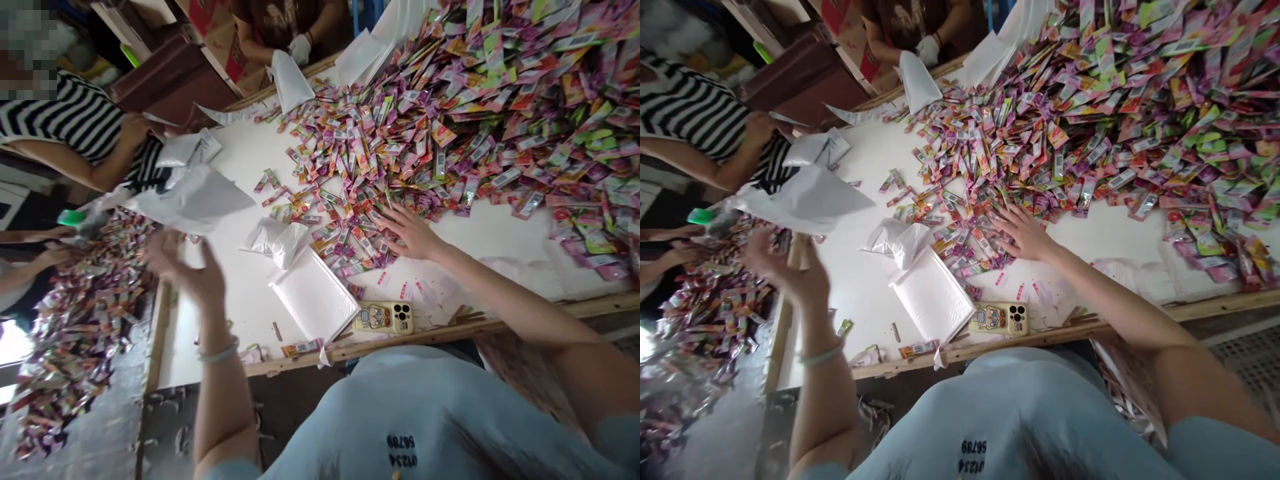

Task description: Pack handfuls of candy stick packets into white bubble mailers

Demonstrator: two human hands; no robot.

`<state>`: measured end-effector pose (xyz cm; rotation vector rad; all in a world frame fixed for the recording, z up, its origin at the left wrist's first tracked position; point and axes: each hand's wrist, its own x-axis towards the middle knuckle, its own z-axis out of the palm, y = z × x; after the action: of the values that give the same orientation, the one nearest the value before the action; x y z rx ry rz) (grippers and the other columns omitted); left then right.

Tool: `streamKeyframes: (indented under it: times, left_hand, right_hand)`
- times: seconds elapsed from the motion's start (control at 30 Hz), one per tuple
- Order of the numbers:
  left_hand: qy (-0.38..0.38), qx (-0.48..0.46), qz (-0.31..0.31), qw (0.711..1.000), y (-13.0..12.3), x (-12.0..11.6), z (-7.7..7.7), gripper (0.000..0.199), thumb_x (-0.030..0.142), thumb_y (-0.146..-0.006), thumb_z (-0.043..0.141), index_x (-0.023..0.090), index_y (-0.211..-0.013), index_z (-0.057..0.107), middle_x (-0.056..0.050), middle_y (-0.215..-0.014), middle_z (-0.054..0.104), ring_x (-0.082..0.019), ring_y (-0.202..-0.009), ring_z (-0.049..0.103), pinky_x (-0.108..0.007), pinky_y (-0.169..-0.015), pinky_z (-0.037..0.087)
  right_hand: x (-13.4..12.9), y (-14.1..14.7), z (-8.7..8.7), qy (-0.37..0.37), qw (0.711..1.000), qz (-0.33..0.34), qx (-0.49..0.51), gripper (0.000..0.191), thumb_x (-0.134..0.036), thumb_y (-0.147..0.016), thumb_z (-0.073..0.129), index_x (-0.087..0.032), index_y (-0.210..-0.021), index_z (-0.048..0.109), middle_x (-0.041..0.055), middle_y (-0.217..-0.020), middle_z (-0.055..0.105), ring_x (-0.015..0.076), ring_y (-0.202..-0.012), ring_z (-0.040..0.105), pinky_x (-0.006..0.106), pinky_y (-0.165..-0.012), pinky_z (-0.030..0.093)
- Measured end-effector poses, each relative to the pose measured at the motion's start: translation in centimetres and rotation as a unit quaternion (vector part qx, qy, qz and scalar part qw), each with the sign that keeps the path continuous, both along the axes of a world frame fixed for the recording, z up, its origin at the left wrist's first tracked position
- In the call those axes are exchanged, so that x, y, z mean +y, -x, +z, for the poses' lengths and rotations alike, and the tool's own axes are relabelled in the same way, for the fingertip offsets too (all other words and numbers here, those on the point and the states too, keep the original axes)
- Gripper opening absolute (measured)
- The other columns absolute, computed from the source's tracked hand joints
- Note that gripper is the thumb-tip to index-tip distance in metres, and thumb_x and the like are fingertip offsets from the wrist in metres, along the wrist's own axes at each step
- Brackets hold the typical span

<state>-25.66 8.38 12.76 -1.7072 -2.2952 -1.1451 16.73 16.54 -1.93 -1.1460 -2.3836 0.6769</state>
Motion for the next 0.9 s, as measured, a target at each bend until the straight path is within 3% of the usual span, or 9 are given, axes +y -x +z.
streamKeyframes:
  times: [0.07,0.17,0.23,0.37,0.47,0.57,0.67,0.8,0.9]
  left_hand:
    - [0.074,-0.013,-0.165,0.983,-5.1,0.4,-3.8,0.051,0.044,-0.097,0.055,0.017,-0.139,0.048,-0.017,-0.145,0.055,-0.034,-0.138,0.049,-0.057,-0.111,0.042]
    - [0.231,0.002,-0.319,0.919,-12.3,1.0,-9.3,0.09,0.048,-0.063,0.091,0.024,-0.142,0.053,-0.017,-0.154,0.05,-0.044,-0.146,0.04,-0.059,-0.118,0.035]
    - [0.312,0.001,-0.357,0.88,-14.6,1.7,-11.3,0.103,0.049,-0.059,0.093,0.025,-0.148,0.047,-0.021,-0.159,0.04,-0.051,-0.15,0.029,-0.065,-0.118,0.029]
    - [0.298,-0.005,-0.311,0.903,-14.6,3.8,-12.1,0.077,0.038,-0.081,0.077,0.019,-0.147,0.043,-0.022,-0.143,0.051,-0.044,-0.138,0.046,-0.061,-0.113,0.036]
    - [0.327,0.022,-0.321,0.888,-14.1,5.1,-11.9,0.074,0.019,-0.066,0.086,0.014,-0.133,0.054,-0.021,-0.128,0.057,-0.043,-0.125,0.054,-0.057,-0.105,0.045]
    - [0.346,0.006,-0.342,0.873,-13.6,5.8,-11.7,0.052,0.006,-0.064,0.079,0.017,-0.113,0.063,-0.014,-0.116,0.061,-0.035,-0.11,0.063,-0.05,-0.099,0.051]
    - [0.342,-0.017,-0.36,0.868,-13.5,6.2,-11.8,0.037,0.003,-0.071,0.068,0.02,-0.103,0.067,-0.009,-0.109,0.064,-0.028,-0.098,0.066,-0.043,-0.096,0.054]
    - [0.309,-0.071,-0.379,0.869,-15.9,6.3,-13.1,0.039,0.005,-0.075,0.062,0.02,-0.111,0.067,-0.01,-0.115,0.064,-0.026,-0.103,0.067,-0.042,-0.097,0.055]
    - [0.279,-0.241,-0.319,0.873,-18.1,5.4,-14.4,0.05,0.008,-0.077,0.062,0.019,-0.125,0.06,-0.011,-0.117,0.062,-0.02,-0.089,0.069,-0.037,-0.082,0.059]
  right_hand:
    - [0.7,-1.8,-1.6,-0.005,0.997,-0.001,-0.083,0.055,-0.045,-0.096,0.057,-0.022,-0.146,0.056,0.0088,-0.17,0.029,0.0447,-0.157,0.016,0.072,-0.124,0.012]
    - [0.3,-4.7,-2.5,-0.02,0.988,-0.028,-0.148,0.039,-0.033,-0.098,0.051,-0.022,-0.132,0.068,0.0068,-0.168,0.033,0.0466,-0.155,0.017,0.076,-0.121,0.009]
    - [-0.7,-5.8,-1.9,-0.051,0.983,-0.078,-0.161,0.035,-0.027,-0.095,0.053,-0.02,-0.124,0.072,0.0087,-0.167,0.034,0.0496,-0.155,0.012,0.081,-0.119,0.006]
    - [-4.2,-2.2,-0.5,-0.075,0.986,-0.045,-0.141,0.048,-0.037,-0.091,0.064,-0.02,-0.135,0.064,0.0158,-0.161,0.039,0.0478,-0.152,0.022,0.074,-0.121,0.017]
    - [-6.1,3.6,-0.8,-0.037,0.987,0.048,-0.149,0.053,-0.044,-0.089,0.069,-0.019,-0.135,0.062,0.0201,-0.156,0.043,0.0453,-0.147,0.032,0.066,-0.118,0.031]
    - [-6.4,6.9,-1.9,-0.01,0.989,0.004,-0.147,0.029,-0.029,-0.095,0.061,-0.017,-0.119,0.069,0.0213,-0.147,0.051,0.0422,-0.138,0.042,0.06,-0.111,0.041]
    - [-6.0,6.1,-2.7,0.004,0.992,-0.06,-0.111,0.023,-0.013,-0.093,0.051,-0.016,-0.105,0.071,0.0191,-0.127,0.062,0.0361,-0.119,0.055,0.052,-0.101,0.048]
    - [-6.4,1.1,-3.3,0.026,0.995,-0.071,-0.068,0.023,-0.007,-0.087,0.047,-0.019,-0.09,0.066,0.015,-0.105,0.066,0.0331,-0.105,0.059,0.049,-0.093,0.05]
    - [-8.1,-2.6,-3.4,0.032,0.993,-0.104,-0.049,0.024,-0.009,-0.086,0.045,-0.019,-0.097,0.064,0.0134,-0.099,0.065,0.0318,-0.099,0.06,0.048,-0.09,0.051]
